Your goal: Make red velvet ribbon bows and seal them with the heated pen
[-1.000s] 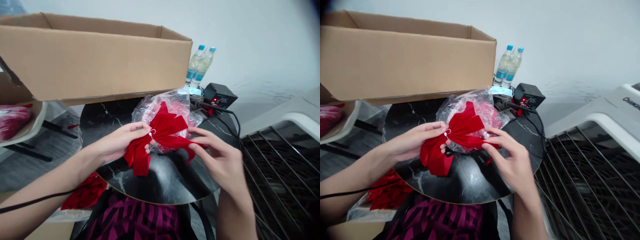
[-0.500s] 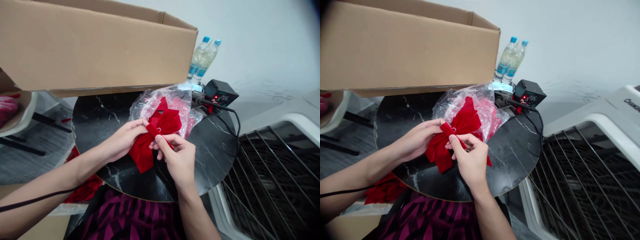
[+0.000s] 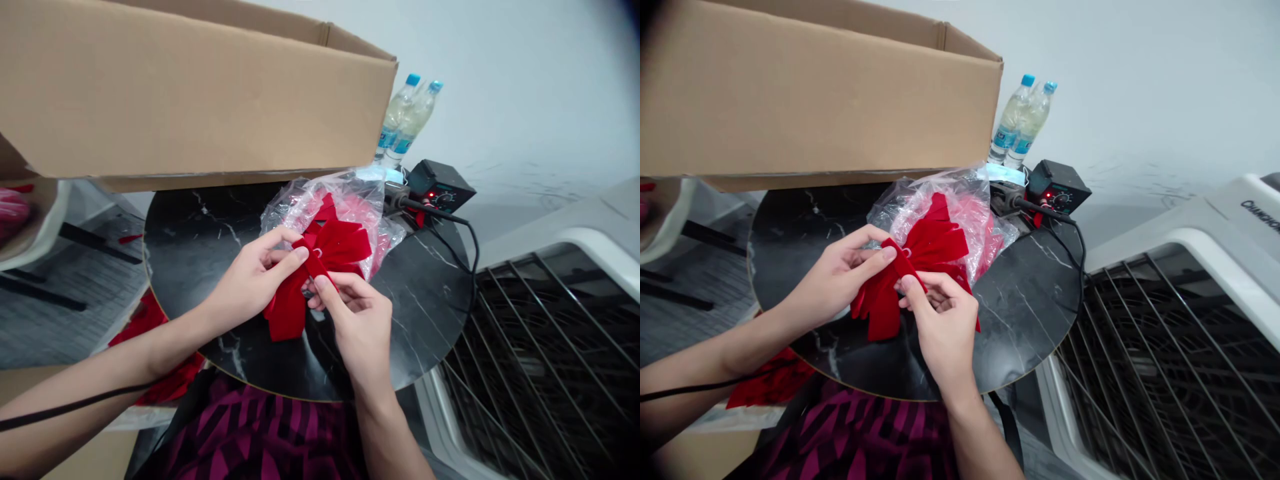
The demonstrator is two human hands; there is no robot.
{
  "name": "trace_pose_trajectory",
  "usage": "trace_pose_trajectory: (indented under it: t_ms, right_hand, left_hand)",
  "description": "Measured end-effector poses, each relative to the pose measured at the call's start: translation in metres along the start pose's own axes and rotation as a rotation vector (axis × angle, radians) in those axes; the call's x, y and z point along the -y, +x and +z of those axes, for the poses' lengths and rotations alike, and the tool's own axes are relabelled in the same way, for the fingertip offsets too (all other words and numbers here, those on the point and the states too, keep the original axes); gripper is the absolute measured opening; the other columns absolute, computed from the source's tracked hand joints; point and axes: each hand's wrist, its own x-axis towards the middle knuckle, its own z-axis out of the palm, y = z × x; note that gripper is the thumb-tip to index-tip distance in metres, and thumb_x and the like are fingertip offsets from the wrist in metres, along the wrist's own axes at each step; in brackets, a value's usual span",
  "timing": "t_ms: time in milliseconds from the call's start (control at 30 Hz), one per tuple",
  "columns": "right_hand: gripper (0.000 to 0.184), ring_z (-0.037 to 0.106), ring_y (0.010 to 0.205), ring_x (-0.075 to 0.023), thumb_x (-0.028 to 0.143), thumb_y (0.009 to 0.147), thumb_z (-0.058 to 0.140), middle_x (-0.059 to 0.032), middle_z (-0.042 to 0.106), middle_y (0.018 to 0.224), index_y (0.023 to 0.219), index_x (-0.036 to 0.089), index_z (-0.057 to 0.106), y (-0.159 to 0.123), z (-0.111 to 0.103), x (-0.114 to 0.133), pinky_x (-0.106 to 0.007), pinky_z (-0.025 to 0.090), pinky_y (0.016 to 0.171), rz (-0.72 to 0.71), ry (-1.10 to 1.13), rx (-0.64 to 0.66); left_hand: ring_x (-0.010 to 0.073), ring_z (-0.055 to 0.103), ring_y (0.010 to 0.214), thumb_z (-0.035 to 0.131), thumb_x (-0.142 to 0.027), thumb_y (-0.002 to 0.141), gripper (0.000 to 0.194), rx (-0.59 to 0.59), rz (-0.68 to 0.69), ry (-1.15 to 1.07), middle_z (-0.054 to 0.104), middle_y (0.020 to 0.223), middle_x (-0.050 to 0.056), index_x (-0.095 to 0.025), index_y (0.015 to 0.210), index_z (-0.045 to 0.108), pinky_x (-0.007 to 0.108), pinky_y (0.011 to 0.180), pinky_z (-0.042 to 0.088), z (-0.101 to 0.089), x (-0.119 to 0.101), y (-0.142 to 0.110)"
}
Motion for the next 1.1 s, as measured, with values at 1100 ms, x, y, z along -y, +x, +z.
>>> trace_pose_trajectory:
  t_ms: [1100]
  right_hand:
    - [0.012, 0.072, 0.075, -0.0104, 0.024, 0.076, 0.088, -0.0001, 0.078, 0.080, 0.080, 0.021, 0.078, -0.007, 0.007, -0.010, -0.022, 0.057, 0.077, 0.031, 0.344, -0.101]
  left_hand:
    - [0.0131, 0.072, 0.081, 0.075, -0.028, 0.089, 0.008, -0.235, 0.276, 0.170, 0.077, 0.087, -0.001, -0.021, 0.092, 0.074, 0.020, 0.076, 0.057, 0.013, -0.005, -0.007]
